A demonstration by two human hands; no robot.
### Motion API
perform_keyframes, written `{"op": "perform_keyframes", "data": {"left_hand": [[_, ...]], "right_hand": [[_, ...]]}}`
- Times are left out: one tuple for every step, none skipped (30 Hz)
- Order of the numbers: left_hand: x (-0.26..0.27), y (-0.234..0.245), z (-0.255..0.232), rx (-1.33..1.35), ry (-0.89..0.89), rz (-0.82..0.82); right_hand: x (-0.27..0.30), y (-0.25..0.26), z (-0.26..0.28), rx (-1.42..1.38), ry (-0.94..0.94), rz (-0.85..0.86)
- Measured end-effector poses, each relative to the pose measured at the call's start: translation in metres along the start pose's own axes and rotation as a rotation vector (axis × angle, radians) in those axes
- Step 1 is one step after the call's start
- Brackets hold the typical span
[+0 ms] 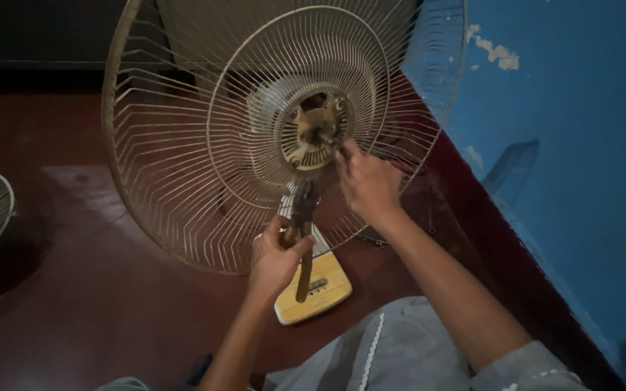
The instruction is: The person works on a table fan, repeatedly using pliers to grip and adjust the central hub area behind the front grille. The hands manipulate the hub and surrounding components while the fan remains stationary on the floor.
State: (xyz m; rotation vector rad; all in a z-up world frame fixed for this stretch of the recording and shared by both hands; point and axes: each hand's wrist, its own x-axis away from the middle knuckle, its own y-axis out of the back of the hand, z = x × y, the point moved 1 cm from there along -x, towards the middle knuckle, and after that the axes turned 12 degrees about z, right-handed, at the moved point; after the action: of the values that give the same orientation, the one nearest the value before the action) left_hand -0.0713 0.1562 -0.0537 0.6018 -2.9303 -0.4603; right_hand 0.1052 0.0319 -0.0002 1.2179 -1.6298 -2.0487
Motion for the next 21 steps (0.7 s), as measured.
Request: {"op": "perform_keyframes", "data": {"left_hand": [[0.001, -0.001, 0.0, 0.038, 0.001, 0.007], [0.002, -0.003, 0.0, 0.076, 0.003, 0.014], [0.001, -0.004, 0.0, 0.083, -0.011, 0.008], [-0.001, -0.005, 0.0, 0.09, -0.025, 0.002], [-0.003, -0.007, 0.0, 0.098, -0.039, -0.004], [-0.007, -0.011, 0.001, 0.191, -0.018, 0.015], [-0.011, -0.018, 0.0, 0.287, 0.006, 0.036], [-0.015, -0.026, 0.0, 0.383, 0.03, 0.057], [-0.021, -0.036, -0.002, 0.489, 0.047, 0.086], [-0.029, -0.047, -0.006, 0.595, 0.065, 0.116], [-0.035, -0.058, -0.009, 0.701, 0.084, 0.146], [-0.038, -0.069, -0.012, 0.778, 0.11, 0.17], [-0.042, -0.081, -0.017, 0.854, 0.134, 0.193], [-0.044, -0.089, -0.021, 0.93, 0.158, 0.216], [-0.045, -0.095, -0.025, 0.941, 0.1, 0.239], [-0.046, -0.1, -0.03, 0.951, 0.042, 0.261], [-0.047, -0.104, -0.034, 0.96, -0.016, 0.283], [-0.046, -0.108, -0.037, 0.978, -0.008, 0.292], [-0.044, -0.11, -0.04, 0.995, 0.003, 0.299], [-0.043, -0.112, -0.043, 1.013, 0.014, 0.307], [-0.042, -0.113, -0.046, 1.025, 0.006, 0.315]], "right_hand": [[0.002, -0.005, -0.002, -0.131, -0.12, 0.085], [0.007, -0.011, -0.005, -0.261, -0.239, 0.171], [0.015, -0.017, -0.009, -0.486, -0.376, 0.318], [0.029, -0.023, -0.014, -0.71, -0.512, 0.466], [0.051, -0.027, -0.012, -0.755, -0.243, 0.36], [0.067, -0.033, -0.01, -0.789, 0.027, 0.253], [0.086, -0.039, -0.013, -0.859, -0.015, 0.464], [0.105, -0.043, -0.016, -0.923, -0.057, 0.677], [0.114, -0.045, -0.02, -0.955, -0.081, 0.654], [0.122, -0.043, -0.024, -0.985, -0.104, 0.631], [0.126, -0.039, -0.027, -1.014, -0.13, 0.608], [0.128, -0.033, -0.027, -1.047, -0.063, 0.514], [0.128, -0.024, -0.027, -1.076, 0.008, 0.42], [0.126, -0.014, -0.027, -1.102, 0.081, 0.326], [0.127, -0.004, -0.026, -1.104, -0.06, 0.388], [0.129, 0.006, -0.026, -1.101, -0.201, 0.45], [0.131, 0.016, -0.025, -1.096, -0.342, 0.512], [0.13, 0.027, -0.026, -1.042, -0.326, 0.465], [0.128, 0.038, -0.028, -0.991, -0.31, 0.421], [0.126, 0.049, -0.03, -0.94, -0.294, 0.376], [0.124, 0.058, -0.031, -0.885, -0.306, 0.396]]}}
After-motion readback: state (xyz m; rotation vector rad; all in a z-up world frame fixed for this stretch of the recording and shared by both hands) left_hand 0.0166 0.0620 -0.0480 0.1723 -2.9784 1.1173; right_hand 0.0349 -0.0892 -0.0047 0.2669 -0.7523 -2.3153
